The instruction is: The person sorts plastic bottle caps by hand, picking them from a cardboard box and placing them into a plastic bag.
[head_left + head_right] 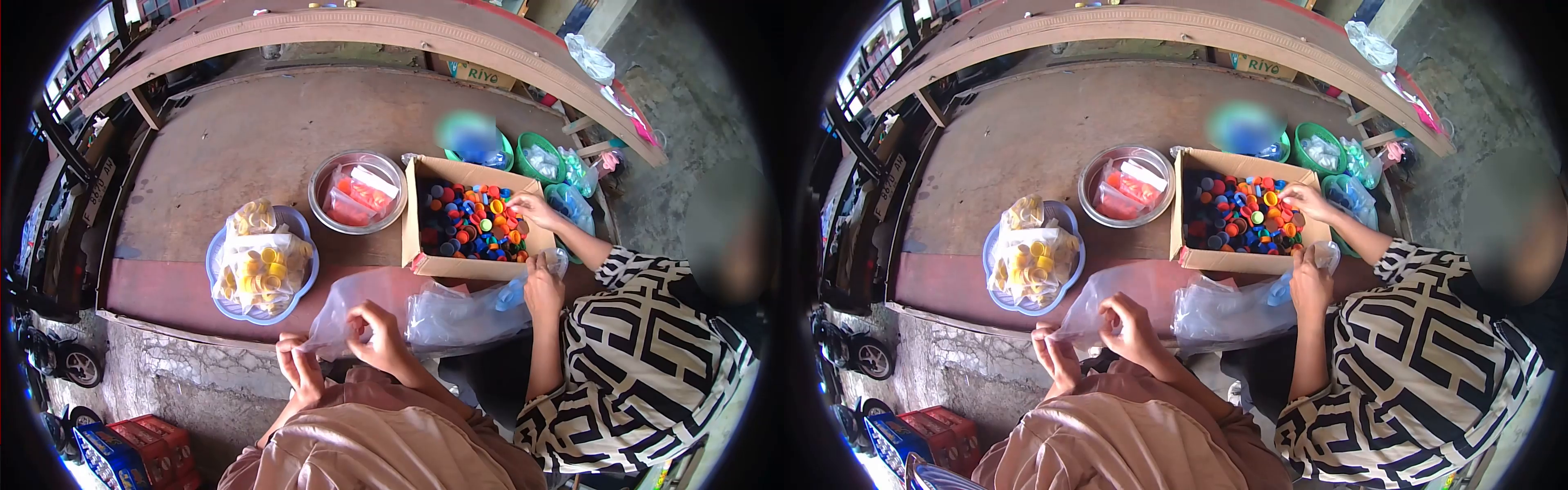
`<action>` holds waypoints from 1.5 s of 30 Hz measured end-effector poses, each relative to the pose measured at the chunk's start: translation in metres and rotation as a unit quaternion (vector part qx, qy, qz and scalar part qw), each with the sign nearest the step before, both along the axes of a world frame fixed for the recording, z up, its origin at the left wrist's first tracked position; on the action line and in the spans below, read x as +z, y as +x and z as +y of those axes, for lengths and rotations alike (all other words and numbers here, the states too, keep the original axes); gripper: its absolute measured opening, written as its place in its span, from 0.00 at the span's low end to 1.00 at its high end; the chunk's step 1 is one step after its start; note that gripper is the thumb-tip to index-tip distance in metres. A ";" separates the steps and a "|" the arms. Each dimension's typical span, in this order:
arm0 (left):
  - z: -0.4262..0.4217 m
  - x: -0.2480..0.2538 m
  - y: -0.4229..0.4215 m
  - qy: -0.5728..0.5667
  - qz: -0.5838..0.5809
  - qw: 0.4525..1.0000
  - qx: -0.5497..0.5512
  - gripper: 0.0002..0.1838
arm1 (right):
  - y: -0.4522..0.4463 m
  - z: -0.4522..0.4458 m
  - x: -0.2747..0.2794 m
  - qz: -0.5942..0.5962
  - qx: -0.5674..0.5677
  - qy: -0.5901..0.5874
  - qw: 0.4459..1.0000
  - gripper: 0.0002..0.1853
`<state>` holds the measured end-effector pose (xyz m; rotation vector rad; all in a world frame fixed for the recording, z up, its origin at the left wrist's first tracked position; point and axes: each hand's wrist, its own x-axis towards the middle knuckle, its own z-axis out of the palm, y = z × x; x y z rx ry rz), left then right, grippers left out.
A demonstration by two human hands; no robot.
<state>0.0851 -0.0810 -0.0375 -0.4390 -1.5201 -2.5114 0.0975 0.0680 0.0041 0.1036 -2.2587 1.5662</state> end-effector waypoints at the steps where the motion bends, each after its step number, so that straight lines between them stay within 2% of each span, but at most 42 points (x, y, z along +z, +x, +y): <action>1: 0.002 0.005 0.002 0.004 -0.032 0.999 -0.015 0.07 | -0.001 -0.001 -0.005 -0.005 0.003 0.006 1.000 0.11; 4: 0.009 0.007 0.005 0.031 -0.133 0.987 -0.084 0.02 | -0.002 -0.001 -0.019 -0.012 -0.032 0.018 0.999 0.10; 6: 0.010 0.004 0.002 -0.095 -0.151 0.973 -0.144 0.02 | -0.006 0.005 -0.020 -0.005 -0.060 -0.003 0.998 0.08; 7: 0.007 -0.005 0.003 -0.091 -0.178 0.957 -0.210 0.05 | -0.006 0.008 -0.018 -0.010 -0.057 -0.021 0.998 0.07; 10: 0.012 -0.009 -0.001 -0.119 -0.199 0.932 -0.278 0.04 | -0.004 0.012 -0.015 -0.027 -0.026 -0.063 0.997 0.06; 14: 0.019 -0.022 -0.013 0.025 -0.272 0.932 -0.239 0.09 | 0.005 0.012 -0.020 -0.052 -0.028 -0.091 0.994 0.05; 16: 0.021 -0.008 -0.019 0.105 -0.372 0.898 -0.209 0.10 | 0.007 0.018 -0.031 -0.052 -0.040 -0.072 0.995 0.06; 18: 0.020 -0.013 -0.027 0.183 -0.395 0.879 -0.194 0.11 | 0.009 0.026 -0.038 -0.063 -0.048 -0.042 0.996 0.06; 20: 0.023 -0.014 -0.029 0.138 -0.389 0.877 -0.244 0.12 | 0.009 0.030 -0.052 -0.093 -0.078 -0.098 0.988 0.07; 22: 0.031 -0.020 -0.021 0.089 -0.404 0.863 -0.291 0.12 | 0.006 0.036 -0.054 -0.054 -0.129 -0.113 0.984 0.08; 24: 0.040 -0.025 -0.016 0.107 -0.377 0.858 -0.331 0.12 | 0.001 0.037 -0.048 -0.041 -0.154 -0.162 0.974 0.08; 28: 0.045 -0.030 -0.020 0.127 -0.391 0.854 -0.319 0.11 | -0.011 0.040 -0.059 -0.022 -0.184 -0.194 0.963 0.08; 30: 0.049 -0.031 -0.023 0.151 -0.370 0.867 -0.297 0.10 | -0.017 0.044 -0.061 -0.050 -0.175 -0.273 0.945 0.07; 32: 0.053 -0.027 -0.030 0.161 -0.360 0.875 -0.282 0.09 | -0.024 0.046 -0.058 -0.057 -0.164 -0.383 0.907 0.08; 33: 0.055 -0.024 -0.034 0.158 -0.361 0.876 -0.277 0.09 | -0.023 0.052 -0.053 -0.119 -0.157 -0.450 0.871 0.09; 34: 0.056 -0.021 -0.037 0.156 -0.362 0.878 -0.273 0.09 | -0.026 0.052 -0.048 -0.123 -0.148 -0.509 0.839 0.08; 36: 0.059 -0.023 -0.040 0.162 -0.356 0.879 -0.273 0.08 | -0.030 0.053 -0.042 -0.129 -0.114 -0.569 0.804 0.08; 39: 0.062 -0.031 -0.046 0.189 -0.323 0.883 -0.284 0.08 | -0.029 0.062 -0.056 -0.138 0.017 -0.642 0.754 0.08; 42: 0.061 -0.039 -0.053 0.204 -0.275 0.893 -0.293 0.09 | -0.033 0.047 -0.060 -0.214 -0.068 -0.640 0.735 0.06; 43: 0.063 -0.039 -0.055 0.207 -0.286 0.898 -0.264 0.10 | -0.032 0.043 -0.068 -0.216 -0.051 -0.612 0.759 0.04; 44: 0.063 -0.034 -0.057 0.203 -0.322 0.892 -0.244 0.09 | -0.030 0.045 -0.068 -0.217 0.039 -0.574 0.788 0.02; 45: 0.061 -0.045 -0.060 0.193 -0.326 0.892 -0.248 0.09 | -0.029 0.044 -0.067 -0.237 0.051 -0.527 0.814 0.02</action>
